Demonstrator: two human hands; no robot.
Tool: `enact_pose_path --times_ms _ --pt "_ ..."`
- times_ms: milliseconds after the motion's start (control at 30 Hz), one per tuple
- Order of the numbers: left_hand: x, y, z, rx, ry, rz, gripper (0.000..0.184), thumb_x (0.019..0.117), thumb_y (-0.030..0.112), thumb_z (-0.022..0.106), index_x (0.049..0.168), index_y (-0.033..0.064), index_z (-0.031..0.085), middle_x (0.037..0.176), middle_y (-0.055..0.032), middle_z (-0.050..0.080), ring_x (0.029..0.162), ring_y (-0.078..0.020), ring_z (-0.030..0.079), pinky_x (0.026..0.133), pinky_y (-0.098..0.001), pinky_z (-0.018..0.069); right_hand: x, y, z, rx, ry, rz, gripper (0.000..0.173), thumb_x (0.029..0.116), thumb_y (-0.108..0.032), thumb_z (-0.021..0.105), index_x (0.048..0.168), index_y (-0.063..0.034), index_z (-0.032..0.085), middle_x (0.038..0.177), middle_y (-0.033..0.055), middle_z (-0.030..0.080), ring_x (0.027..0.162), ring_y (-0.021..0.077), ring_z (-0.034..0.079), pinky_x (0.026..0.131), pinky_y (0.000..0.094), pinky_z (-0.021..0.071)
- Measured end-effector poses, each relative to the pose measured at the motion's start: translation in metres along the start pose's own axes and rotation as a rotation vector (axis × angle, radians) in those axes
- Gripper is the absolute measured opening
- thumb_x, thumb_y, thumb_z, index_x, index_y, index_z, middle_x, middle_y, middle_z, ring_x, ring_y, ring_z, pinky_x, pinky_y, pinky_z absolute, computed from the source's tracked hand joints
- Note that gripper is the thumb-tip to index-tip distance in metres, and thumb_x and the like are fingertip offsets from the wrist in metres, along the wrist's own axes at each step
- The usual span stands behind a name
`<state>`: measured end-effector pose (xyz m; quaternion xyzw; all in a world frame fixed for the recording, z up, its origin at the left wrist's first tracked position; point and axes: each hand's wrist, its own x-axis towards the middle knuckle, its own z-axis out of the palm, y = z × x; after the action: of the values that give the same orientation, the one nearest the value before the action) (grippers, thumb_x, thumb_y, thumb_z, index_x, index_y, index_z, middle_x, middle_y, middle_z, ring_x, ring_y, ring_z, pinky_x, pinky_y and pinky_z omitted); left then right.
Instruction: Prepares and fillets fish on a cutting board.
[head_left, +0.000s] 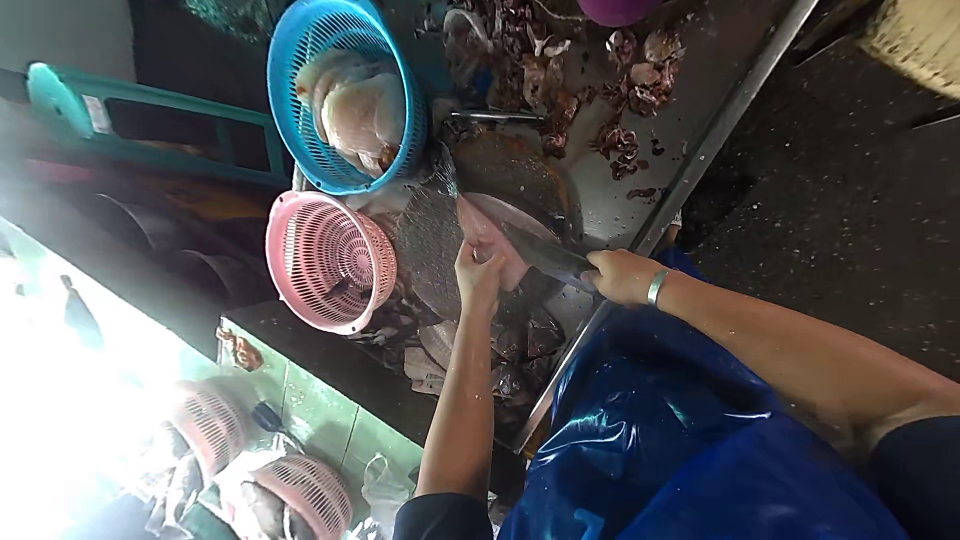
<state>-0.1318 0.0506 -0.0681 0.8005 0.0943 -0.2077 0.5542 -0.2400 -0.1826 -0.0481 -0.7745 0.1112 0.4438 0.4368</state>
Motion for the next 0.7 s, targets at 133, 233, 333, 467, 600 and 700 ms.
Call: enact_pose_path --times_ms 133,233,333,467,600,700 --pt "0.000 0.000 0.000 -0.028 -0.013 -0.013 0.039 0.0794 -0.009 0.070 0.114 0.0052 0.058 0.110 -0.0132 0.066 0.092 -0.0233 0.068 0.076 -0.0418 0.0609 0.013 -0.008 -0.002 0.028 0.009 -0.022 0.038 0.1108 -0.038 0.046 0.117 -0.0039 0.059 0.089 0.0176 0.066 0.073 0.0309 0.069 0.066 0.0484 0.0579" --pt "0.001 0.000 -0.002 -0.020 -0.014 -0.013 0.041 0.0788 -0.009 0.071 0.116 0.0045 0.058 0.111 -0.0141 0.065 0.095 -0.0239 0.068 0.079 -0.0435 0.0607 0.027 -0.026 -0.007 0.033 0.019 -0.020 0.039 0.1108 -0.037 0.046 0.122 -0.0023 0.059 0.097 0.0214 0.067 0.081 0.0354 0.070 0.072 0.0536 0.0579" --pt "0.002 -0.003 -0.004 -0.007 -0.018 0.003 0.042 0.0779 -0.006 0.071 0.116 0.0041 0.058 0.111 -0.0134 0.065 0.096 -0.0233 0.067 0.079 -0.0434 0.0600 0.040 -0.044 -0.013 0.013 0.040 -0.006 0.039 0.1112 -0.037 0.044 0.125 -0.0035 0.057 0.095 0.0205 0.067 0.074 0.0327 0.070 0.066 0.0494 0.0588" --pt "0.000 -0.004 -0.001 -0.070 0.003 0.017 0.036 0.0763 -0.004 0.069 0.109 0.0062 0.057 0.105 -0.0098 0.065 0.092 -0.0207 0.066 0.077 -0.0406 0.0593 0.031 -0.048 -0.016 -0.081 0.056 -0.005 0.037 0.1101 -0.034 0.047 0.130 -0.0045 0.056 0.108 0.0221 0.070 0.097 0.0388 0.072 0.081 0.0586 0.0582" --pt "-0.001 0.007 0.011 0.060 0.061 0.003 0.034 0.0798 0.002 0.072 0.110 0.0038 0.056 0.097 -0.0110 0.064 0.083 -0.0197 0.066 0.071 -0.0391 0.0584 -0.029 -0.006 -0.013 -0.087 0.090 0.067 0.030 0.1080 -0.031 0.051 0.118 -0.0057 0.063 0.086 0.0195 0.069 0.071 0.0358 0.070 0.061 0.0555 0.0581" --pt "-0.001 0.012 0.013 0.183 0.103 -0.036 0.045 0.0762 0.007 0.081 0.111 0.0041 0.053 0.097 -0.0139 0.064 0.083 -0.0220 0.068 0.070 -0.0418 0.0603 -0.041 0.007 -0.009 -0.023 0.136 0.128 0.035 0.1101 -0.038 0.046 0.117 -0.0071 0.061 0.075 0.0166 0.065 0.056 0.0307 0.066 0.053 0.0497 0.0576"
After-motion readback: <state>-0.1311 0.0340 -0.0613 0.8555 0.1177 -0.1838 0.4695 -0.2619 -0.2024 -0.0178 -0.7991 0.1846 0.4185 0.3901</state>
